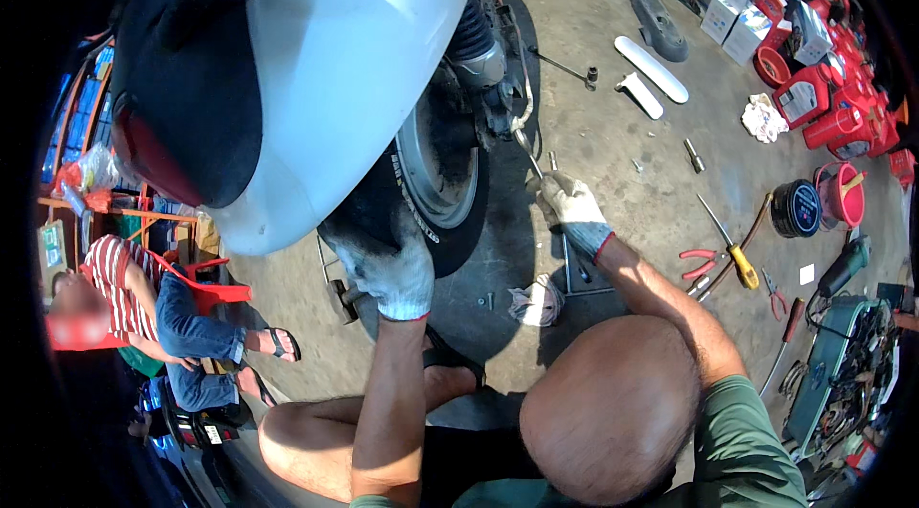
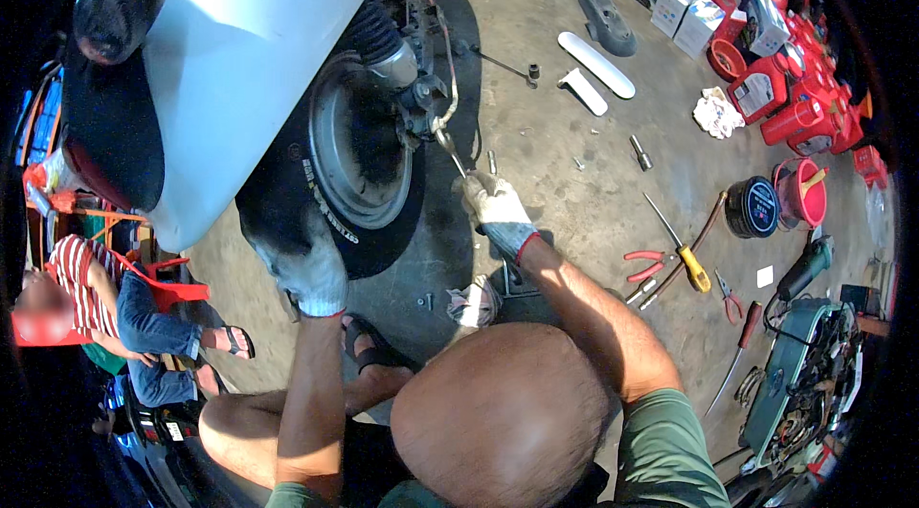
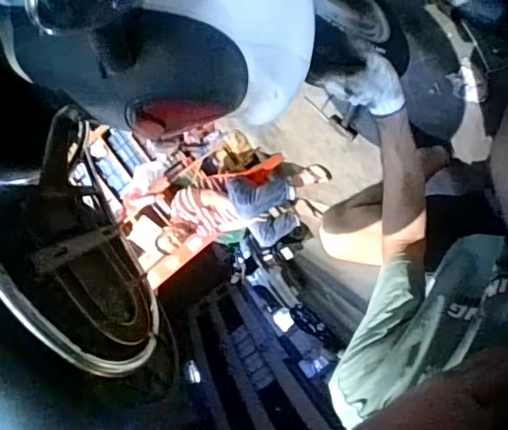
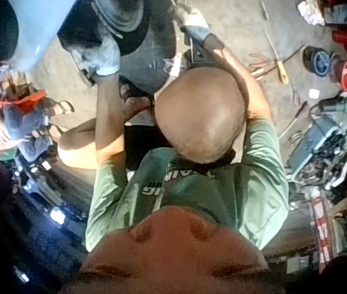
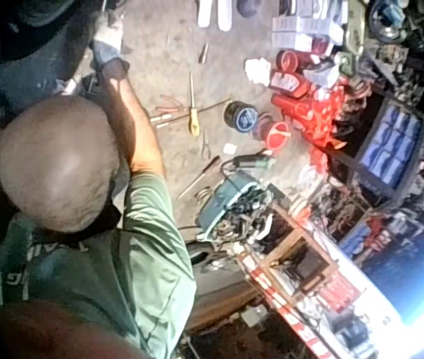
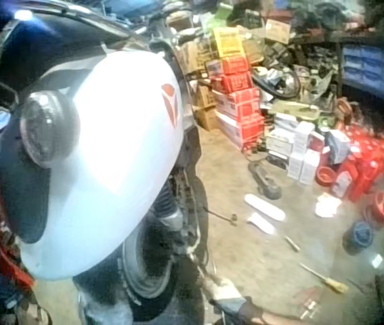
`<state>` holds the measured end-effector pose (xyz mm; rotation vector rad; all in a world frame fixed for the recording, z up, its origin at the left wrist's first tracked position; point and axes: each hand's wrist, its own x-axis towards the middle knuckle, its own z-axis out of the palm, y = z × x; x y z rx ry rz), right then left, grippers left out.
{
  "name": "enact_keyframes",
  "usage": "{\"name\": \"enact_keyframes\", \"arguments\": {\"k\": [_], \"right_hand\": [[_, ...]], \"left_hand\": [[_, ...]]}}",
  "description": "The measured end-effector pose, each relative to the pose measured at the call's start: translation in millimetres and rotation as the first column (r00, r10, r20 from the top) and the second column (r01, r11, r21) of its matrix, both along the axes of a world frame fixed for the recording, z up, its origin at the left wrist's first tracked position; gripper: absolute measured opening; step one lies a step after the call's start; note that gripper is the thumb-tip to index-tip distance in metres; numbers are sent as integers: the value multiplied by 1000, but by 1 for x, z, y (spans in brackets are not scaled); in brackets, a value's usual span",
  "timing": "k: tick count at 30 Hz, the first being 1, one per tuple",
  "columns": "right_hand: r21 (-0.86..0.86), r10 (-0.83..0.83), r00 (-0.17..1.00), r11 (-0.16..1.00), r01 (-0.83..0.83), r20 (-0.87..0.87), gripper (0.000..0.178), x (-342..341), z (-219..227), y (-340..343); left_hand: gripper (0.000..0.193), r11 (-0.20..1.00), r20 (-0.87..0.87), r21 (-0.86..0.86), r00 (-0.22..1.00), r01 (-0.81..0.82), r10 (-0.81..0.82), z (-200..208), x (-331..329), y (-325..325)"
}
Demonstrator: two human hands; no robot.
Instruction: The person removes a bolt from a motorcycle wheel using a T-handle wrench, wipes the assembly with a cloth, and reassembles the bracket and components using an impact wrench and hand tools.
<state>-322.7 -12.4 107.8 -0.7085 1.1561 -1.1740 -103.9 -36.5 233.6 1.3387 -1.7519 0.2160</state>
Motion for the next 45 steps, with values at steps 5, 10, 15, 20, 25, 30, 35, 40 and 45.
{"name": "enact_keyframes", "arguments": {"k": [5,10,15,20,25,30,35,40,45], "right_hand": [[6,-37,998,999,37,43,26,5,-6,-6],[163,5,976,986,-41,220,22,0,22,-1],[156,70,761,963,-221,644,21,0,74,-4],[222,-94,955,975,31,282,10,1,39,10],[89,-260,949,965,247,181,17,-8,3,-11],[51,-275,820,956,290,502,23,14,23,-47],[5,-316,832,936,353,456,11,26,25,-71],[-16,-374,833,909,416,408,8,31,27,-75],[-6,-319,886,940,341,337,8,19,13,-68]], "left_hand": [[74,999,-8,-48,1000,9,-10,3,-2,0],[73,1000,-47,7,999,26,-26,1,-5,2],[74,999,-31,37,1000,4,-3,4,3,5],[73,999,-15,35,1000,-24,24,5,-4,4],[72,1000,-25,22,1000,-3,4,4,-4,3],[74,1000,9,-19,1000,-12,12,0,4,1],[79,1000,26,18,1000,0,0,2,1,3],[78,999,28,-7,999,-46,46,-2,1,1],[75,999,53,-10,998,-35,35,2,-1,0]]}}
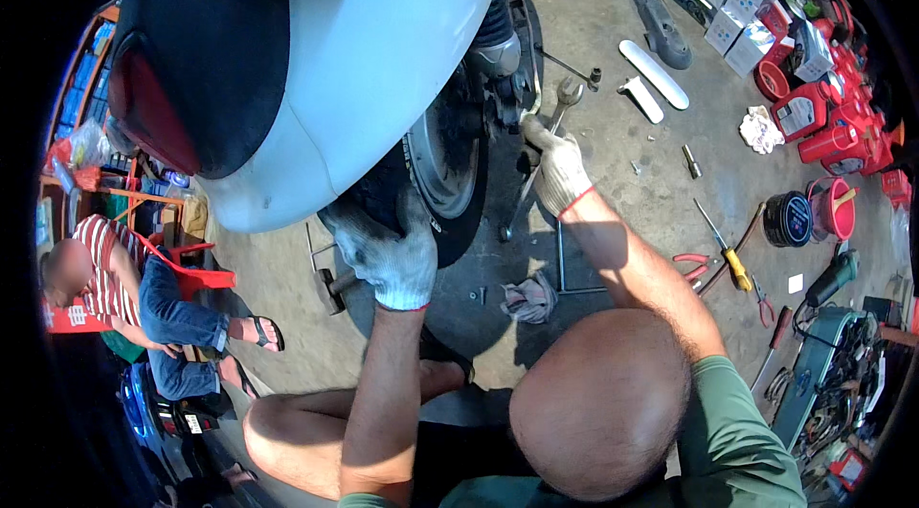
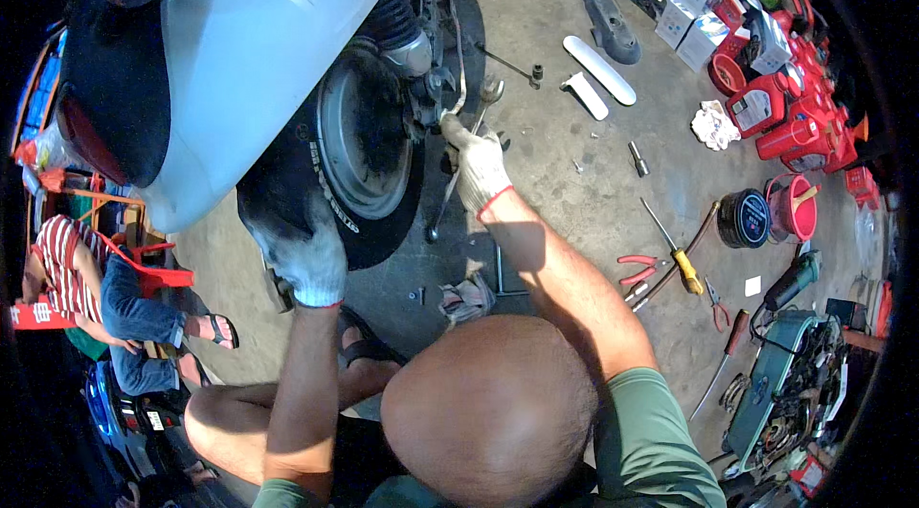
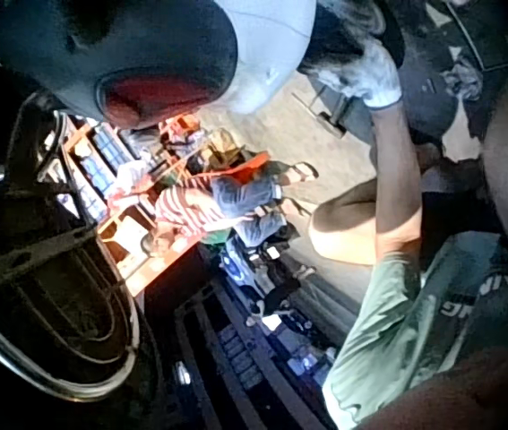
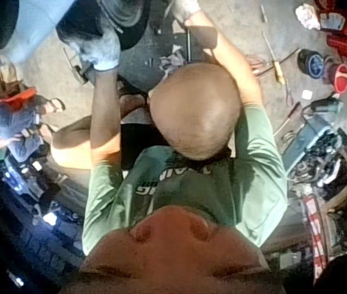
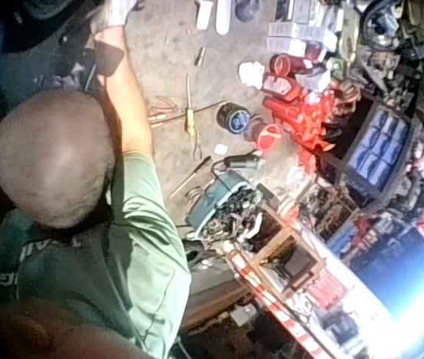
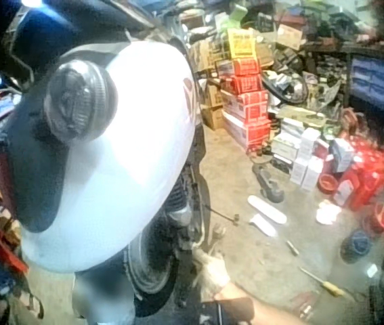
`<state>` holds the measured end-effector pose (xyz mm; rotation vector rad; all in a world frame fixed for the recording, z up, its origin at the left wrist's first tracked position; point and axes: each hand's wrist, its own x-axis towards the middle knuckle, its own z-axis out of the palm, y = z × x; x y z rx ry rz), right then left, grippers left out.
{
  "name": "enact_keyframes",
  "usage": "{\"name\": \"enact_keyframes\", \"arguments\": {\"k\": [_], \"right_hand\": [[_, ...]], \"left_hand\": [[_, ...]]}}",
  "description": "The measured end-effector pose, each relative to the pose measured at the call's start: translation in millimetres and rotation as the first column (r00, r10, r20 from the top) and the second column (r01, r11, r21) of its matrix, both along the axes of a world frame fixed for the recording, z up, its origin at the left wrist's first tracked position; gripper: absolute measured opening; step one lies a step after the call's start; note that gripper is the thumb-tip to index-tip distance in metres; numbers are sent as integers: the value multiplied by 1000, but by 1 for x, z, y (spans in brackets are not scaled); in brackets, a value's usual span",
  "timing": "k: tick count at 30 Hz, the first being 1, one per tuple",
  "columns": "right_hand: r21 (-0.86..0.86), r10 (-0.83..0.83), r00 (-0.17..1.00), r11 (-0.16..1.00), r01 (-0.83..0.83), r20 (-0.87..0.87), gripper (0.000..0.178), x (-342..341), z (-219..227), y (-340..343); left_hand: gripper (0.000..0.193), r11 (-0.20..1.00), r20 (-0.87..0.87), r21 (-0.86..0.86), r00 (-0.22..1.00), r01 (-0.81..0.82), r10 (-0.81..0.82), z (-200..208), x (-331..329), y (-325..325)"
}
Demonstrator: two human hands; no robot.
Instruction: The person removes a bolt from a motorcycle wheel using a T-handle wrench, wipes the assembly with a cloth, and reassembles the bracket and components using an impact wrench and hand tools.
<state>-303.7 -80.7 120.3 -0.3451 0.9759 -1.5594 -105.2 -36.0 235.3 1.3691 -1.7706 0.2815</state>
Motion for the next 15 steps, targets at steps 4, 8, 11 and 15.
{"name": "enact_keyframes", "arguments": {"k": [4,8,11,15], "right_hand": [[182,128,991,976,-118,-44,26,-3,-29,34],[165,265,866,963,-214,-423,35,-11,-68,54],[224,289,555,957,-185,-780,40,-27,-88,43],[166,286,550,952,-259,-785,44,-30,-55,24]], "left_hand": [[70,1000,-74,-2,997,-25,25,1,0,4],[69,999,9,-14,999,-36,37,-2,0,4],[70,1000,-13,-21,1000,23,-23,1,-9,0],[72,999,37,-42,999,-1,2,-1,3,0]]}}
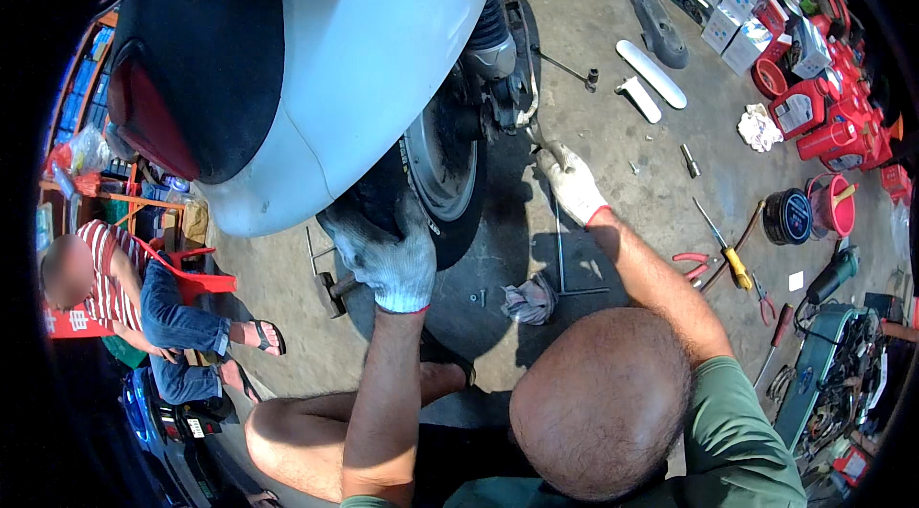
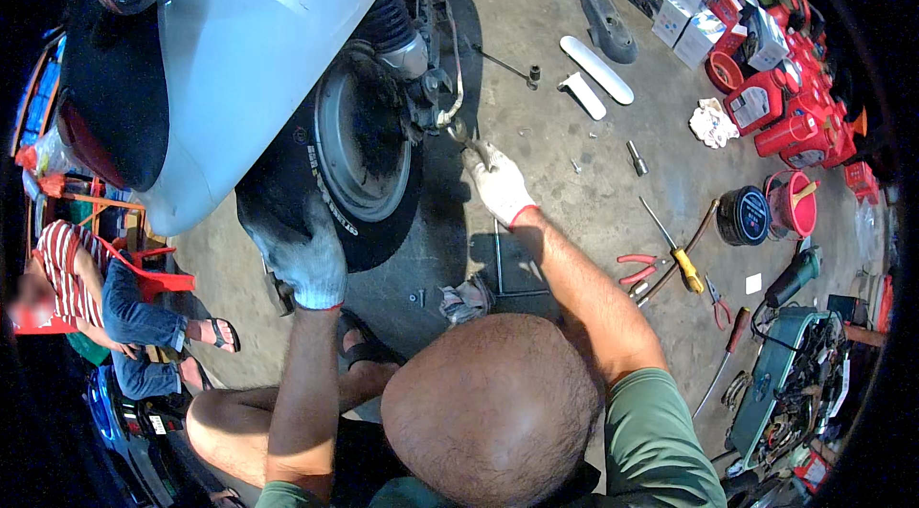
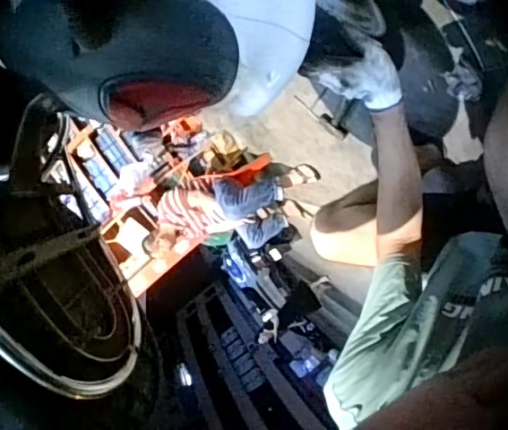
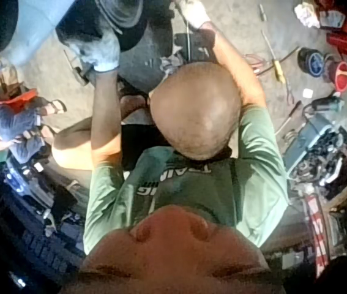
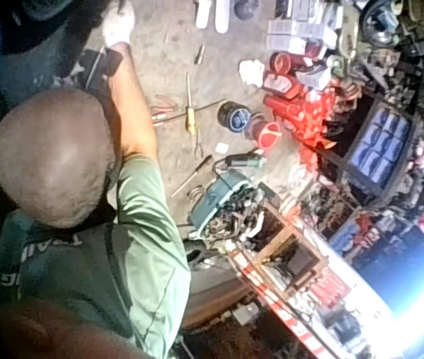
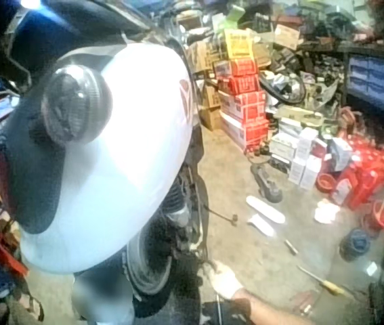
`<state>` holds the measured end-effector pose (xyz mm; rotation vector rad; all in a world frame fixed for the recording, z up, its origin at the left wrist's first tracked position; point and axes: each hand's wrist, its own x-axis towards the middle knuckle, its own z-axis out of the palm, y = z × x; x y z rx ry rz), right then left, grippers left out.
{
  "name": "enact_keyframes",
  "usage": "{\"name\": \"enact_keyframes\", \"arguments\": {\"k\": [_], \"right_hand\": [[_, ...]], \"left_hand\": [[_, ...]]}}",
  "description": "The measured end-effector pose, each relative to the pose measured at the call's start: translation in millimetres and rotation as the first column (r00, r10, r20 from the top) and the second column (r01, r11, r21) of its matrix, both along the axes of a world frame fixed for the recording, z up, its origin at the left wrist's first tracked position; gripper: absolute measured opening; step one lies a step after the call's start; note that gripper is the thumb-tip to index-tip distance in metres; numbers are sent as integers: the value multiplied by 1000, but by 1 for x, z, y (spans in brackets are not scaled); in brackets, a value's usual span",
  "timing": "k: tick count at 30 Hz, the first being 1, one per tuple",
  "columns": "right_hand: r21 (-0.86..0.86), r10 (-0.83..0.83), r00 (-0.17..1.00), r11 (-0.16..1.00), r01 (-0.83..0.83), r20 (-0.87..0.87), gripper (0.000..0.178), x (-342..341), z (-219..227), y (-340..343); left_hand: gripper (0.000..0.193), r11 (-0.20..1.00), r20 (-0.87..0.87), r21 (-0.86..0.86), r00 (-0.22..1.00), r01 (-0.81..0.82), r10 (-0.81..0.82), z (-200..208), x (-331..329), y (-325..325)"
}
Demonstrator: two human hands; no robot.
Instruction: The person removes a bolt from a motorcycle wheel using a T-handle wrench, wipes the assembly with a cloth, and reassembles the bracket and components using an impact wrench and hand tools.
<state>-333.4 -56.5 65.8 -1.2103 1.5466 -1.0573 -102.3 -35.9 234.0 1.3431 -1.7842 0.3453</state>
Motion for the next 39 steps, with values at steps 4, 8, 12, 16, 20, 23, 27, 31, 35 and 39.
{"name": "enact_keyframes", "arguments": {"k": [4,8,12,16,20,23,27,31,35,39], "right_hand": [[-193,-58,989,981,32,-133,42,-10,6,-12],[-147,49,987,987,-71,-151,37,-8,24,-17],[-246,-17,980,969,-33,-197,37,-14,12,-21],[48,-25,944,999,10,328,27,7,29,-3],[287,-196,321,920,-266,926,25,23,88,19],[300,-193,428,934,-197,883,25,24,95,28],[187,-54,822,980,-63,566,26,11,44,26],[-105,85,995,990,-90,-50,40,-10,12,-2],[-132,125,992,983,-126,-18,40,-11,10,-15],[-31,105,960,994,-100,261,37,-4,12,-13]], "left_hand": [[74,998,-49,57,999,17,-14,4,-5,1],[74,997,-111,72,994,13,-5,3,-1,4],[83,997,-115,72,993,-14,22,0,-8,-1],[85,998,-39,59,999,-19,22,-3,-3,-1],[84,998,-42,56,999,-11,13,-3,2,0],[81,999,17,30,1000,13,-14,-1,5,-1],[78,997,-91,47,995,55,-51,1,-5,-2],[78,994,-152,96,988,55,-40,4,-8,-3],[78,998,-128,64,992,7,1,2,-7,-1],[77,1000,-84,-5,996,27,-28,-3,-2,-3]]}}
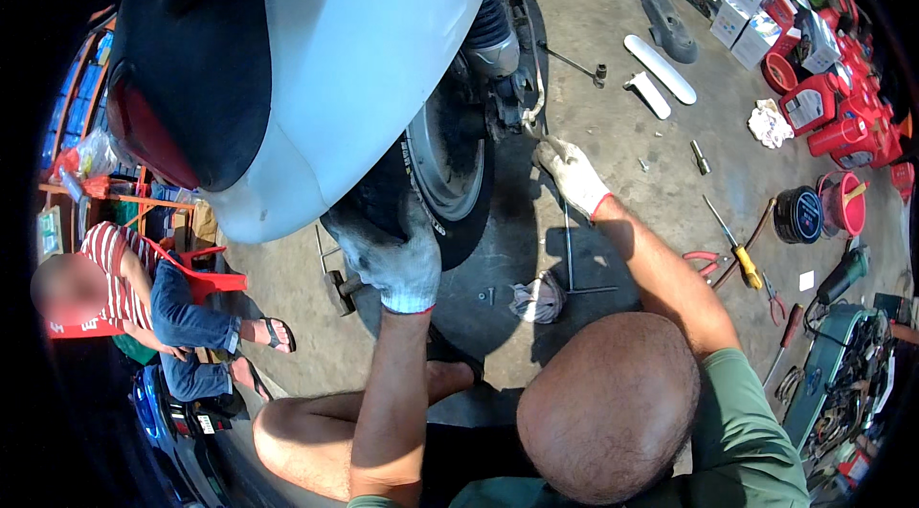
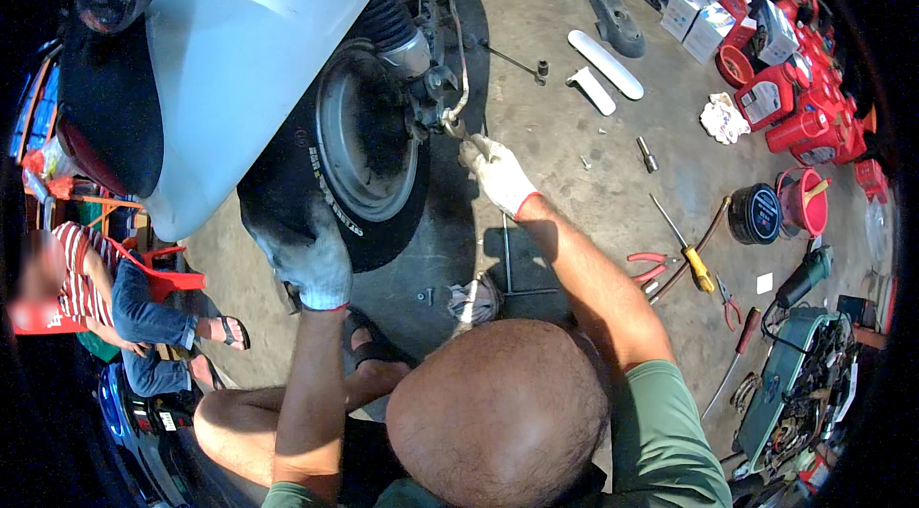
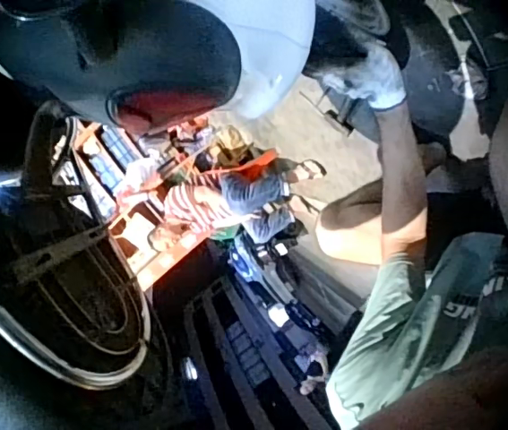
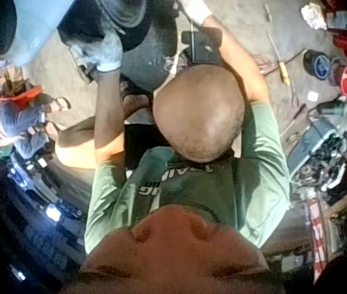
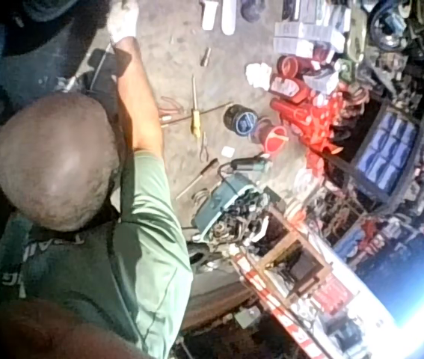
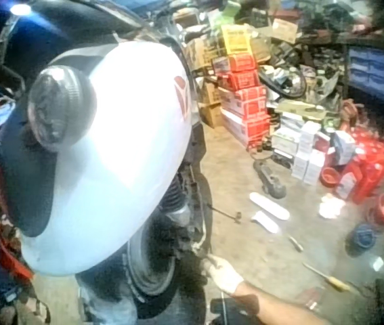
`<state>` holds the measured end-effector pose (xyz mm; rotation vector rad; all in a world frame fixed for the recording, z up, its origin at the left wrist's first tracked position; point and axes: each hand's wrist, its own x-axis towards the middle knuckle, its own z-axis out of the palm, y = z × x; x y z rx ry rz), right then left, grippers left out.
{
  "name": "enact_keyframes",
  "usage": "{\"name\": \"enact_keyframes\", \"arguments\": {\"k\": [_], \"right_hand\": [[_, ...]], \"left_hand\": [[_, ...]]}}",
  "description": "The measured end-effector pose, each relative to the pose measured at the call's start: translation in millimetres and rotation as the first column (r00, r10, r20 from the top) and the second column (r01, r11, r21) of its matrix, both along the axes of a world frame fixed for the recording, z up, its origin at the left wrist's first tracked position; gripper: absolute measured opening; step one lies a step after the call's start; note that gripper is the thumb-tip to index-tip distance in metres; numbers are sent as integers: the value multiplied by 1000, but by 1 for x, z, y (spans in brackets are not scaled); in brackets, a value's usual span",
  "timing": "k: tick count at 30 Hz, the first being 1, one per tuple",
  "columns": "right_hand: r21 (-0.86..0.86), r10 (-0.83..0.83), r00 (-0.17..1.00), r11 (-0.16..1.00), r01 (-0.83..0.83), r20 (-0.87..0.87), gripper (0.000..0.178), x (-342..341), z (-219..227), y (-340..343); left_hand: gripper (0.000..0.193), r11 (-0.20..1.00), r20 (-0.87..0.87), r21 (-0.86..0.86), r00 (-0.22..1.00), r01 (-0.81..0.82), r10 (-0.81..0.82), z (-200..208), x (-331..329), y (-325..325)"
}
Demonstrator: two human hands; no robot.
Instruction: The person removes a bolt from a motorcycle wheel using a T-handle wrench, wipes the assembly with a cloth, and reassembles the bracket and components using an impact wrench and hand tools.
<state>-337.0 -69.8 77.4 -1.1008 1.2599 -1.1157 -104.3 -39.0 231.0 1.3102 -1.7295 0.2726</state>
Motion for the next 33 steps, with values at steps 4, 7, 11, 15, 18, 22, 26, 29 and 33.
{"name": "enact_keyframes", "arguments": {"k": [4,7,11,15,18,22,26,29,33], "right_hand": [[282,-83,839,955,-87,538,28,19,28,18],[474,-275,592,856,-209,758,29,34,79,29],[387,-177,568,881,-273,804,27,26,78,38],[309,-165,810,951,-21,563,32,27,33,38],[184,-76,979,982,41,188,38,14,8,21],[47,18,986,999,-11,-166,58,4,0,-3],[-79,-85,977,994,71,-194,52,-8,-15,-8],[281,-98,917,960,-16,388,32,20,11,11],[401,-265,437,881,-253,859,28,31,89,28]], "left_hand": [[73,996,-9,63,998,-60,60,1,-2,4],[72,996,-4,67,998,-61,61,-2,4,4],[78,996,-16,88,999,-28,30,1,-3,4],[78,999,28,33,1000,-3,2,2,-1,1],[77,997,-20,71,1000,-6,8,-2,1,4],[76,997,13,57,998,-57,56,1,0,3],[75,999,-25,43,999,28,-27,2,-14,0],[76,999,-21,41,1000,22,-22,0,-3,2],[77,998,30,59,999,-31,30,4,0,4]]}}
